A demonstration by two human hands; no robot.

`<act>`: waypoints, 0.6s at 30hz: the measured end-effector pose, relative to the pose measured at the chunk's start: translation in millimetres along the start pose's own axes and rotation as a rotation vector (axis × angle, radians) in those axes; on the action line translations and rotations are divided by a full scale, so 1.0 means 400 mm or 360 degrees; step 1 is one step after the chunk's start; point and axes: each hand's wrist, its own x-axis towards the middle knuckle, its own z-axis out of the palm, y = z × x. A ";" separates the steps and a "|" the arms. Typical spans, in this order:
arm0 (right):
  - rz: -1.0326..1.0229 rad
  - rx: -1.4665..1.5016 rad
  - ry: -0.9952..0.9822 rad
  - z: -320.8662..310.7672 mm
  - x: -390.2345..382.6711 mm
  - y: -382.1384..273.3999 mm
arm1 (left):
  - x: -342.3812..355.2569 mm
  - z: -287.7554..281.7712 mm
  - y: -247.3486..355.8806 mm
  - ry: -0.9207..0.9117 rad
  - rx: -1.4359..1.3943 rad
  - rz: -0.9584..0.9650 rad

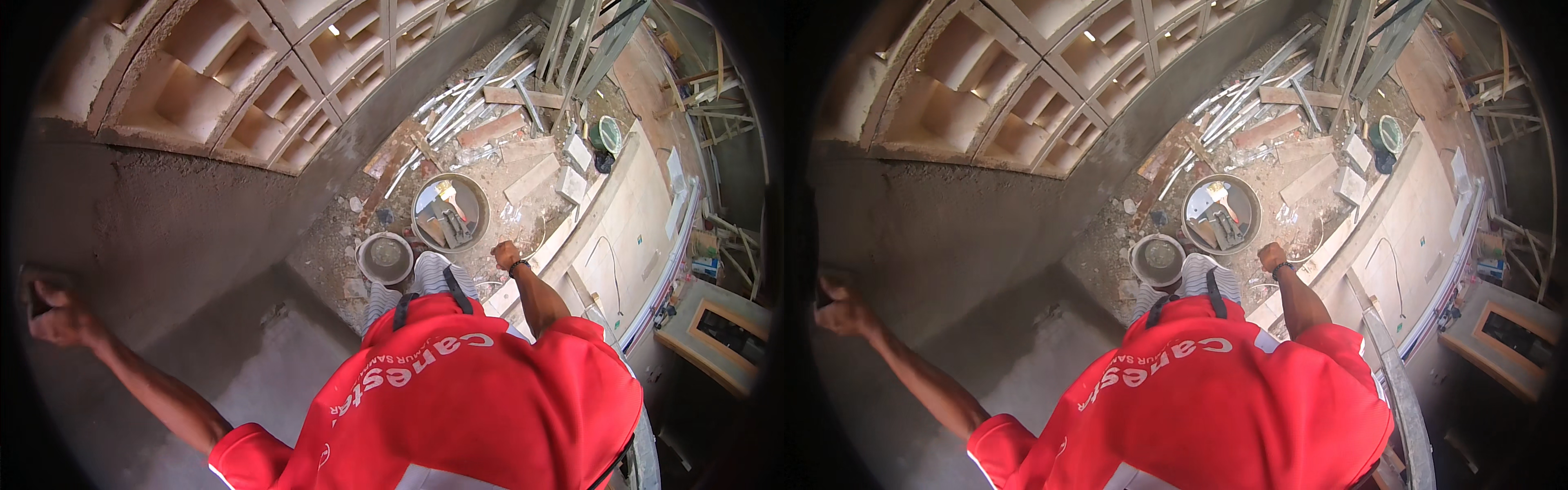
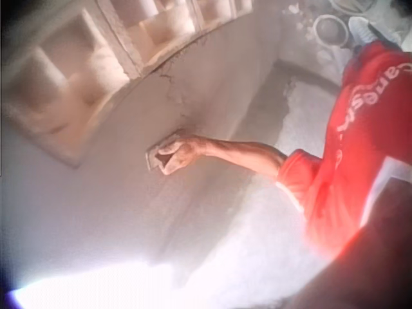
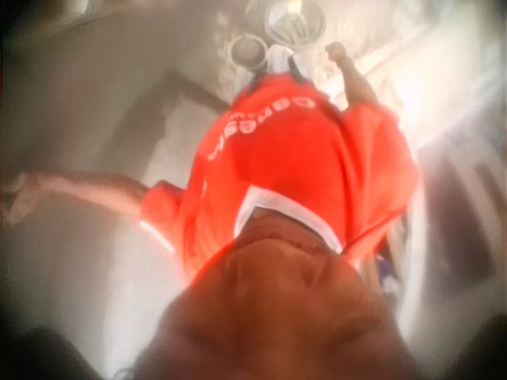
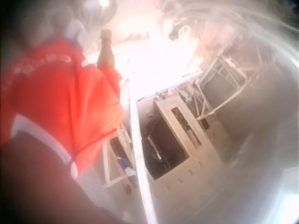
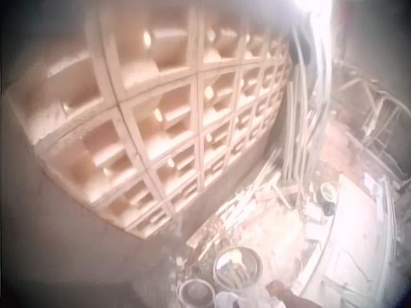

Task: The person applies plaster to a wall using a trowel and a smaller hand tool, smoothing the surface in repeated strokes. The person occasionally dips the tools into a bucket of plaster to reload material and continues working on the same wall section.

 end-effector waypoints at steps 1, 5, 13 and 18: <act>-0.0572 -0.0416 0.0118 0.038 -0.008 0.025 | -0.141 -0.053 0.122 -0.0179 -0.0265 0.0047; 0.0468 0.1439 0.0073 -0.057 0.030 -0.203 | -0.609 -0.195 0.214 -0.0842 -0.0694 -0.0127; 0.0789 0.1005 0.0002 -0.173 -0.015 -0.308 | -0.860 -0.440 0.249 -0.2486 -0.0981 -0.1116; 0.0622 0.0330 0.0187 -0.131 0.010 -0.256 | -1.015 -0.373 0.252 -0.2445 -0.1436 -0.1034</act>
